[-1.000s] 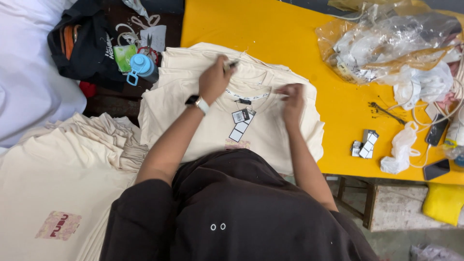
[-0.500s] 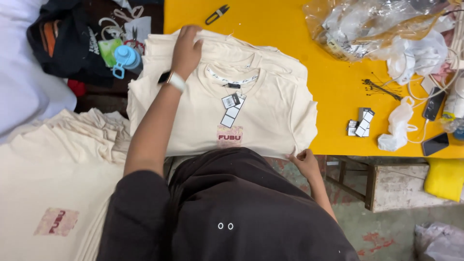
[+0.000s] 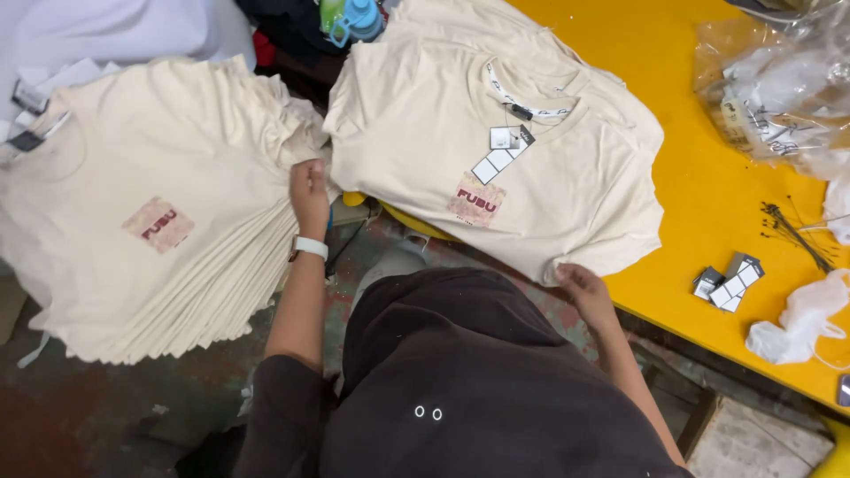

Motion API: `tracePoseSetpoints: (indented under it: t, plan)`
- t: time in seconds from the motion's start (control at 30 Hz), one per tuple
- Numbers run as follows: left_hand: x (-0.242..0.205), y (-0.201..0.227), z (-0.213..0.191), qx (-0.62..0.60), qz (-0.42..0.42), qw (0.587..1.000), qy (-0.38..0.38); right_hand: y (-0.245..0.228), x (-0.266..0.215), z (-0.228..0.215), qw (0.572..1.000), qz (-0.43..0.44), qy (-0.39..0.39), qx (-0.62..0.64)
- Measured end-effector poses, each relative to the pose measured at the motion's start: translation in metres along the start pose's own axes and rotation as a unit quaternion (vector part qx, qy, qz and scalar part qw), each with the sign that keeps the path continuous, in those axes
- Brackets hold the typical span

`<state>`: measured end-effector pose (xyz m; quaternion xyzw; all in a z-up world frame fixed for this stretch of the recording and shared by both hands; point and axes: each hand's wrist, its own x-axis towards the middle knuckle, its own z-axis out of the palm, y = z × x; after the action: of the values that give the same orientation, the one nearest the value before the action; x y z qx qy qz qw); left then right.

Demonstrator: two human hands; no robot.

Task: The person picks up a cream-colored t-shirt from a stack, unfolds it, and places it on a yellow table. They then pick up a small rectangular tag and attach it to the collar of the t-shirt. This process is repeated for multiple t-shirts.

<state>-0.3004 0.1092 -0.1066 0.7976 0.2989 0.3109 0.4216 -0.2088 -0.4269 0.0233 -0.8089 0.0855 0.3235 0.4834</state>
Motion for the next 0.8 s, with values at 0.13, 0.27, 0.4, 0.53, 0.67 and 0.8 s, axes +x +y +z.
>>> tracePoseSetpoints:
  t: [0.13,0.27,0.4,0.53,0.67,0.8]
  plan:
    - [0.0,-0.015,0.02,-0.005,-0.042,0.996,-0.073,0.037,0.006,-0.009,0.993,-0.028,-0.004,-0.115]
    - [0.023,-0.027,0.037,0.029,0.049,0.998,0.01,0.102,0.039,-0.027,0.961,-0.053,0.038,-0.267]
    - [0.019,0.038,-0.001,-0.064,0.021,0.998,0.018,0.08,0.042,-0.043,0.99,-0.077,0.117,-0.022]
    - [0.001,0.127,-0.055,-0.194,-0.008,0.98,0.034,-0.001,0.058,-0.132,0.891,-0.292,0.195,0.287]
    - [-0.003,0.167,-0.11,-0.284,0.046,0.954,0.083,-0.099,0.053,-0.183,0.881,-0.372,0.179,0.232]
    - [-0.001,0.228,-0.2,-0.258,0.134,0.936,0.199,-0.213,0.026,-0.17,0.905,-0.316,0.074,0.276]
